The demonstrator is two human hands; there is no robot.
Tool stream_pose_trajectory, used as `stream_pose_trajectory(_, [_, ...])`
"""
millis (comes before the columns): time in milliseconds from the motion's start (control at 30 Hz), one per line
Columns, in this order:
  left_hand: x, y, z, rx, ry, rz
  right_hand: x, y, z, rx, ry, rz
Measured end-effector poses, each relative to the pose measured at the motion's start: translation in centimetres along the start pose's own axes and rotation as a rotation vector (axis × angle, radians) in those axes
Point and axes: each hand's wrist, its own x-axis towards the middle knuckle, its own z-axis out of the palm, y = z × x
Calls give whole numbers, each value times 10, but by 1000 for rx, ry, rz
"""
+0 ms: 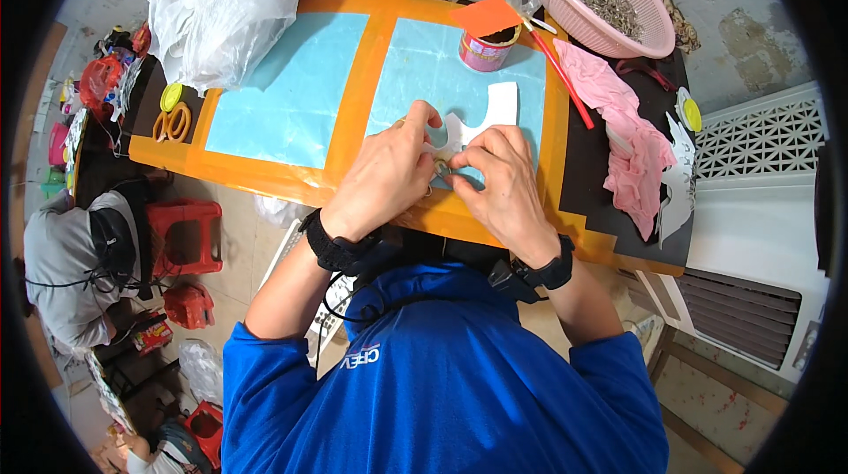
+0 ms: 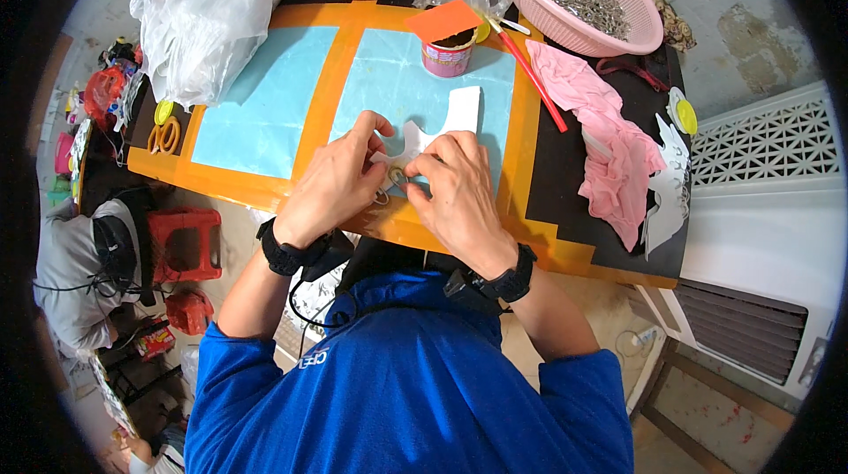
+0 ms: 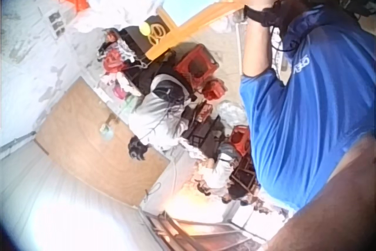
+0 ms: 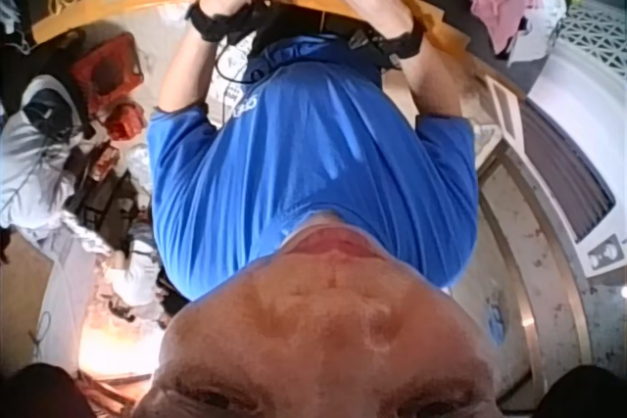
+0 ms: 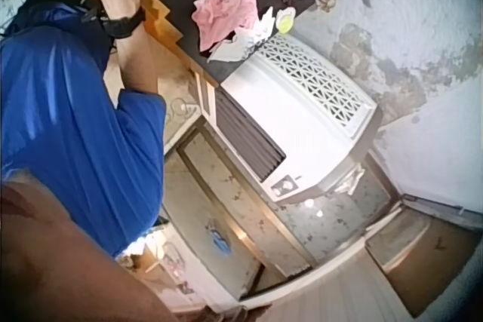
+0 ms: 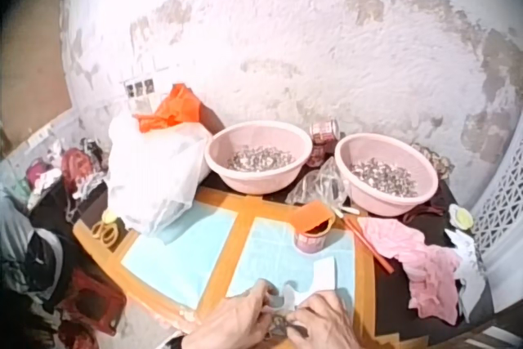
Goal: Manually assembling small shoe component parts at a workstation.
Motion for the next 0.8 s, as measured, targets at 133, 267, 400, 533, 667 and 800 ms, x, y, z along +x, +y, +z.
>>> stream_pose_trajectory(133, [5, 4, -6, -62, -78, -78, -2, 3, 3, 24, 11, 3])
stream_pose_trajectory(267, [9, -4, -2, -55, -58, -71, -3, 2, 3, 30, 18, -5])
stream_pose_trajectory(400, [15, -4, -3, -4, -109, -92, -5, 1, 3, 12, 28, -1])
stream_pose_trajectory(533, [21, -4, -6, 60, -170, -91, -6, 0, 3, 7, 33, -2])
stream_pose_trajectory(667, [26, 4, -9, 72, -208, -86, -6, 0, 3, 14, 39, 5])
stream_pose_trajectory(800, [24, 4, -9, 46, -205, -78, -8, 1, 5, -1, 45, 5])
